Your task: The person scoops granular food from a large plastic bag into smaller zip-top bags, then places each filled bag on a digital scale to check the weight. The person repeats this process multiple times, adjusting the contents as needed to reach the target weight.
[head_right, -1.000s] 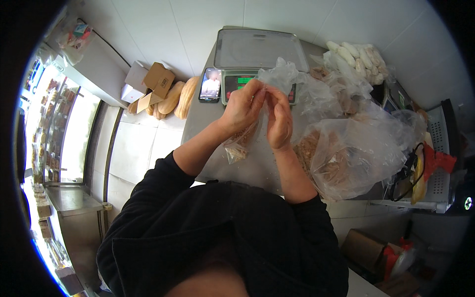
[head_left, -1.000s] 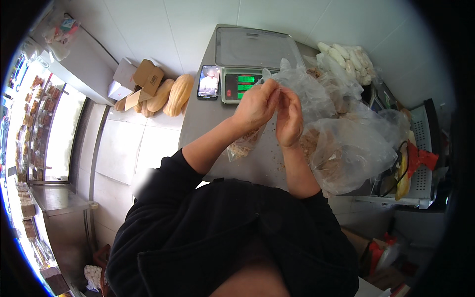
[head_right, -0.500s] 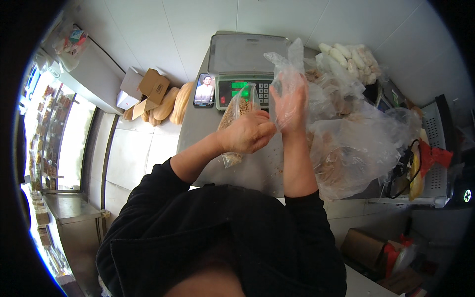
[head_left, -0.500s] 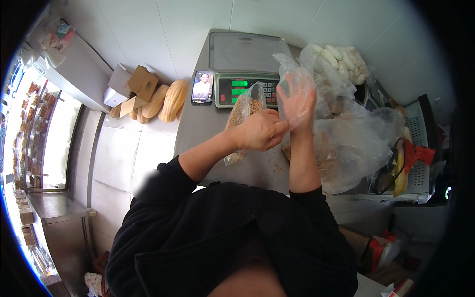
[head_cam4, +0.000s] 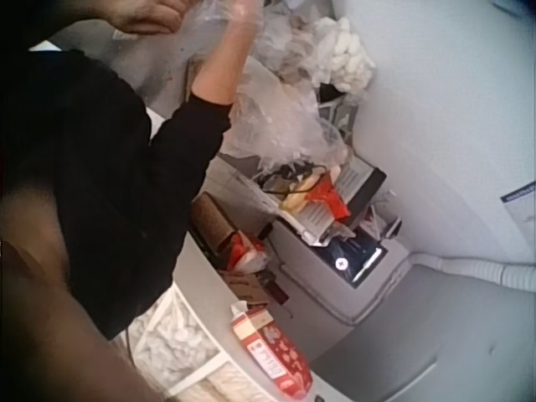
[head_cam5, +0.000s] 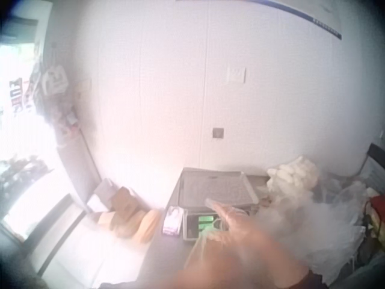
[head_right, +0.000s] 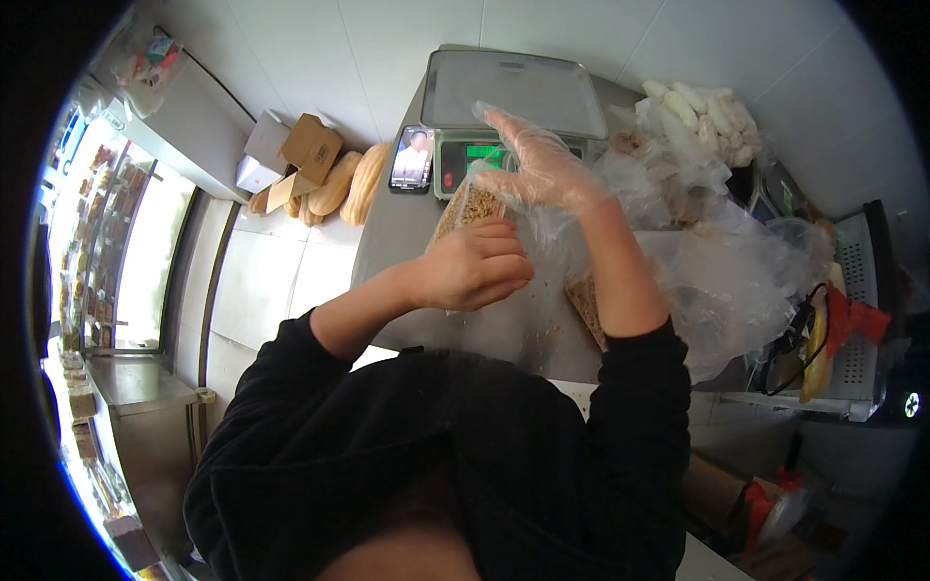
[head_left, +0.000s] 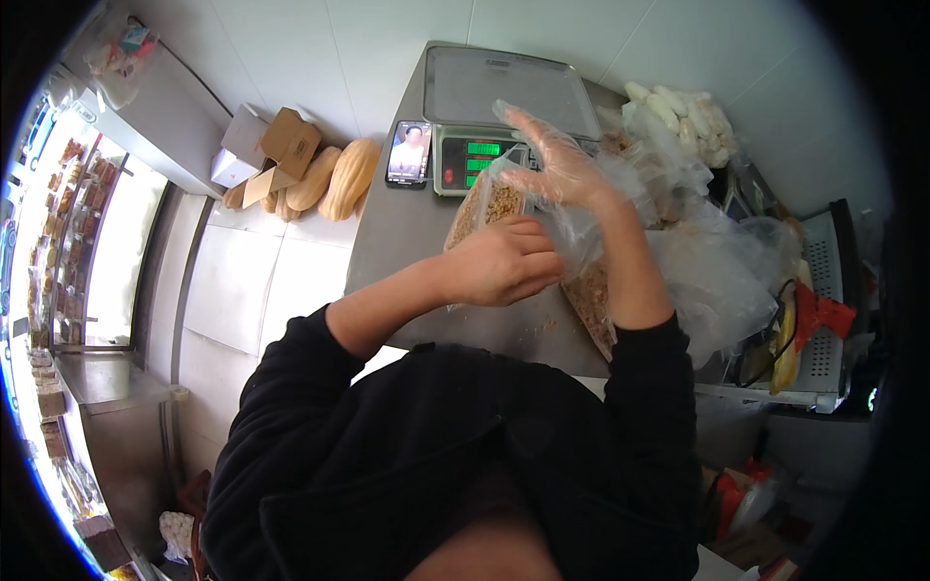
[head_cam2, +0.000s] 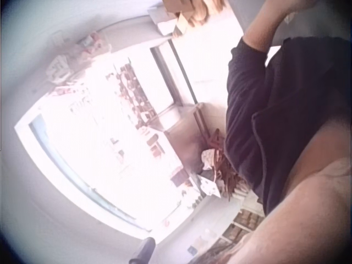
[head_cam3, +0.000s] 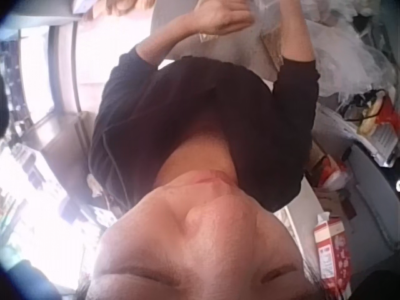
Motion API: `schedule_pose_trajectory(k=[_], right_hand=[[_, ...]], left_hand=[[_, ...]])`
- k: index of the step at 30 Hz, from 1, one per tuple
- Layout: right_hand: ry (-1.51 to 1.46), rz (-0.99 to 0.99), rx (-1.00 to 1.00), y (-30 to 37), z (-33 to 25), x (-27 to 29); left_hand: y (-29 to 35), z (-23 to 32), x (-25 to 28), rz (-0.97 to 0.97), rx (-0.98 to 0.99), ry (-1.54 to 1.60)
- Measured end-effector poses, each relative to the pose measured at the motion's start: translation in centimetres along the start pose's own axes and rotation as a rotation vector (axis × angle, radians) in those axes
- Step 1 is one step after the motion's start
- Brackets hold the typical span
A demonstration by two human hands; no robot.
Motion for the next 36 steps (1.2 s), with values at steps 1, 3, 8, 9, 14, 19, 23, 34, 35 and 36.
schedule_pose_trajectory(k=[1, 3, 8, 9, 14, 19, 23, 34, 35, 36], right_hand=[[0.004, -0.075, -0.062, -0.4, 0.6, -0.2], [0.080, -0.136, -0.125, -0.6, 1.4, -0.3], [0.096, -0.248, -0.312, -1.6, 3.3, 0.5], [0.070, -0.312, -0.345, -1.9, 3.7, 0.6], [-0.039, -0.363, -0.266, -1.8, 4.0, 2.3], [-0.193, -0.006, -0.313, -1.9, 0.9, 8.6], [-0.204, 0.159, -0.304, -5.1, -0.3, 14.3], [-0.246, 0.483, -0.494, -12.0, 9.6, 13.6], [-0.241, 0.476, -0.526, -12.4, 10.3, 13.4], [-0.224, 0.487, -0.543, -12.8, 10.9, 13.3]], left_hand=[[0.5, 0.7, 0.6, 0.043, 0.002, -0.053], [1.9, 2.4, 2.1, 0.132, 0.164, -0.305], [4.4, 3.9, 2.7, -0.061, 0.578, -0.572], [4.7, 3.7, 2.5, -0.150, 0.616, -0.597], [4.6, 2.6, 4.3, -0.177, 0.519, -0.549], [0.0, -0.8, 11.1, 0.045, 0.383, -0.649], [-6.5, -5.3, 15.4, 0.195, 0.163, -0.700], [-12.3, -19.4, 15.4, 0.151, 0.454, -0.615], [-12.3, -20.2, 15.1, 0.182, 0.474, -0.571], [-12.2, -21.0, 14.8, 0.196, 0.564, -0.520]])
Point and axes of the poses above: each hand's wrist, its own y-axis away from the middle knuckle, its own x-axis out of the back of the hand, z = x × y, the point moved 1 cm from there along -y, towards the middle knuckle, and after that the axes turned 6 degrees about z, right-handed, at the moved point
